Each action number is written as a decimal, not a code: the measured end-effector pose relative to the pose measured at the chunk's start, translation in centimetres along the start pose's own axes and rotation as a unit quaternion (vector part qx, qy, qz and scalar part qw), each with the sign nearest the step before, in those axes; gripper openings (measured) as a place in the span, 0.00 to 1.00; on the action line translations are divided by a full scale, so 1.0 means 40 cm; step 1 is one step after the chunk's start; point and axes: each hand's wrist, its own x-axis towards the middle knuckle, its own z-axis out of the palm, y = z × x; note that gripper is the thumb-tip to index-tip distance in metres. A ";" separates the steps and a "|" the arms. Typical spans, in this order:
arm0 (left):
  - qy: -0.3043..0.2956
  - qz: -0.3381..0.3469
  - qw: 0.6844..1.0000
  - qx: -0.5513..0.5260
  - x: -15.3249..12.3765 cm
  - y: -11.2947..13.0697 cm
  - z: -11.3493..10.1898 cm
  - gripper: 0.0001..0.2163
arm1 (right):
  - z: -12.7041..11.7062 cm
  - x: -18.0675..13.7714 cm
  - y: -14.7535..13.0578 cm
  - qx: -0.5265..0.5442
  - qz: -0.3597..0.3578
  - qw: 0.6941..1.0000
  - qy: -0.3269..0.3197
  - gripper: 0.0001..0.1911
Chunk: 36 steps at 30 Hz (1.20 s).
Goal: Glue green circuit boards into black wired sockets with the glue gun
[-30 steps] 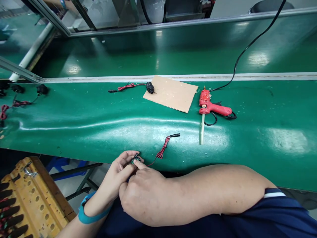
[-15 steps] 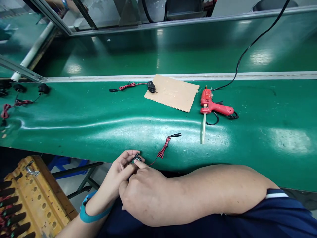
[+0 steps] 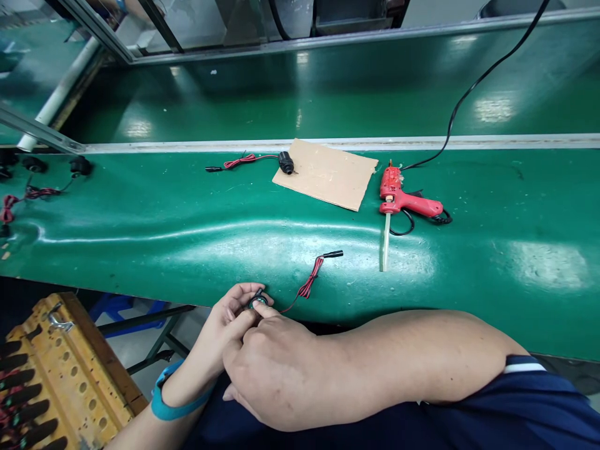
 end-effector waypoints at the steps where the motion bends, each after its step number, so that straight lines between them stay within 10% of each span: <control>1: 0.000 0.000 1.000 -0.002 0.000 0.000 0.000 0.18 | -0.002 0.000 0.000 -0.001 0.002 1.000 0.003 0.22; 36: 0.007 0.003 1.000 -0.028 -0.003 -0.005 0.006 0.17 | 0.038 -0.012 0.002 0.036 -0.001 0.997 0.068 0.22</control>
